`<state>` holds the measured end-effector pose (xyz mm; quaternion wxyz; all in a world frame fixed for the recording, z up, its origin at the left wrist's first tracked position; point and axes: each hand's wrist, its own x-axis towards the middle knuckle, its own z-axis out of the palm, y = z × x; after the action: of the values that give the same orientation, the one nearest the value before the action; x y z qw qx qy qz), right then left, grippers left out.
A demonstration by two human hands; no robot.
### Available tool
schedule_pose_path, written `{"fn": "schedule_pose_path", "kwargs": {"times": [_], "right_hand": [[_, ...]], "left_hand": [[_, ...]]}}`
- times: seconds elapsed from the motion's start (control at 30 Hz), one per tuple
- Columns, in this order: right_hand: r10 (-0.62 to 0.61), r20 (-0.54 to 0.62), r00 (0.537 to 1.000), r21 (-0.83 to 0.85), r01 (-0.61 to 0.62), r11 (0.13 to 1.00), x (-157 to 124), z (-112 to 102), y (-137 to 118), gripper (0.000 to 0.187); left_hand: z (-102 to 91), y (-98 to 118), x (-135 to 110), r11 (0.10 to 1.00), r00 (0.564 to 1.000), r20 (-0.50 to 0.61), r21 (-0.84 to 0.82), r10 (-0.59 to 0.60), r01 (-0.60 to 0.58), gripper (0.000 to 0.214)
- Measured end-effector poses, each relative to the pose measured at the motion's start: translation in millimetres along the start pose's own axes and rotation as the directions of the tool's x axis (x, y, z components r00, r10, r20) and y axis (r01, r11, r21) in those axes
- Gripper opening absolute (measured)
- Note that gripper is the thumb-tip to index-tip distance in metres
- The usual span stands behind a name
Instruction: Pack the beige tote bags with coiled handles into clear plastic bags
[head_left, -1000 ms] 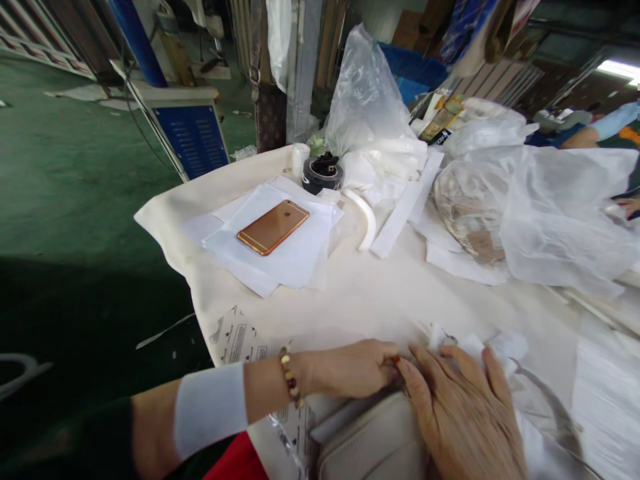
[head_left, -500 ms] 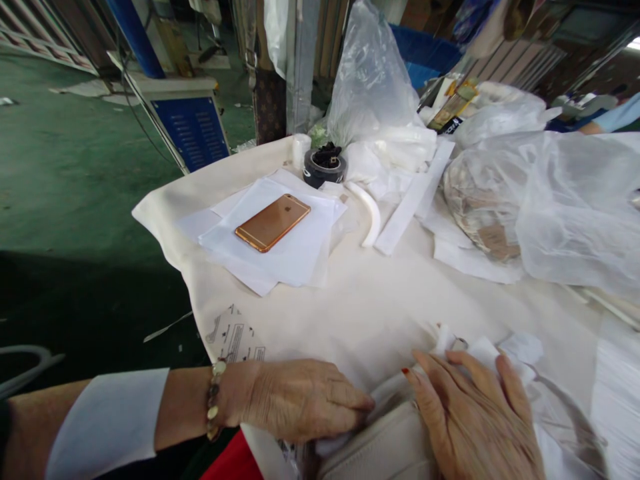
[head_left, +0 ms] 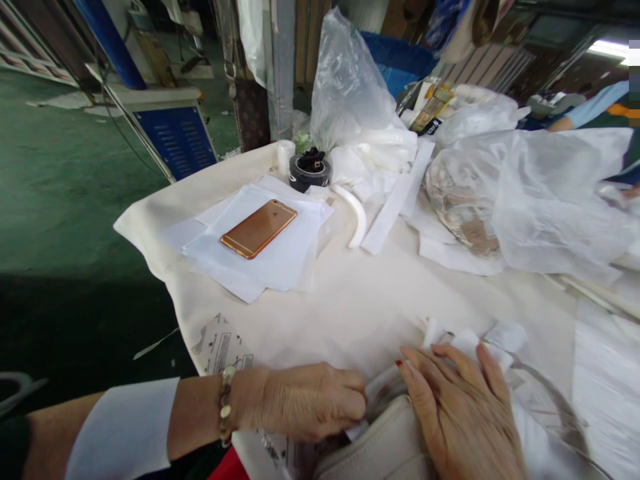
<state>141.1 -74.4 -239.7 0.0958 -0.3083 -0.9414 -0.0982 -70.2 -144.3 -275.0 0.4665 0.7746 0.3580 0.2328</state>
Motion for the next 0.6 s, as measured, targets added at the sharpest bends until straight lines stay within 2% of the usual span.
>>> {"fn": "schedule_pose_path", "kwargs": {"times": [0.03, 0.1, 0.17, 0.23, 0.33, 0.43, 0.5, 0.6], "right_hand": [[0.038, -0.004, 0.999, 0.025, -0.037, 0.999, 1.5, -1.2, -3.5, 0.035], [0.130, -0.020, 0.991, 0.093, -0.128, 0.987, 4.7, -3.0, -11.8, 0.039], [0.241, -0.070, 0.968, 0.169, -0.226, 0.959, 8.3, -2.1, -19.8, 0.043], [0.322, -0.120, 0.939, 0.230, -0.289, 0.929, 11.8, 1.3, -25.2, 0.045], [0.364, -0.139, 0.921, 0.270, -0.318, 0.909, 15.1, 6.7, -27.9, 0.045], [0.380, -0.127, 0.916, 0.253, -0.341, 0.906, 15.6, 9.4, -29.3, 0.037], [0.400, -0.130, 0.907, 0.235, -0.363, 0.902, 15.7, 11.0, -31.2, 0.030], [0.427, -0.152, 0.891, 0.211, -0.393, 0.895, 16.7, 15.8, -34.8, 0.023]], "left_hand": [[-2.8, -0.8, 0.6, 1.000, 0.999, 0.029, 0.011, 0.018, -0.018, 0.026], [-1.7, -3.9, 3.3, 1.000, 1.000, 0.004, -0.025, 0.010, -0.010, 0.025], [7.7, -9.5, 8.0, 0.993, 0.994, -0.095, -0.109, -0.052, 0.042, 0.024], [21.0, -17.2, 14.0, 0.982, 0.970, -0.211, -0.170, -0.119, 0.084, 0.026], [35.6, -28.8, 23.3, 0.961, 0.919, -0.319, -0.221, -0.230, 0.164, 0.032], [35.9, -35.6, 29.0, 0.923, 0.883, -0.307, -0.266, -0.354, 0.278, 0.033], [30.9, -36.7, 30.3, 0.917, 0.887, -0.274, -0.258, -0.371, 0.304, 0.034], [24.5, -37.5, 32.0, 0.915, 0.897, -0.260, -0.288, -0.358, 0.282, 0.038]]}}
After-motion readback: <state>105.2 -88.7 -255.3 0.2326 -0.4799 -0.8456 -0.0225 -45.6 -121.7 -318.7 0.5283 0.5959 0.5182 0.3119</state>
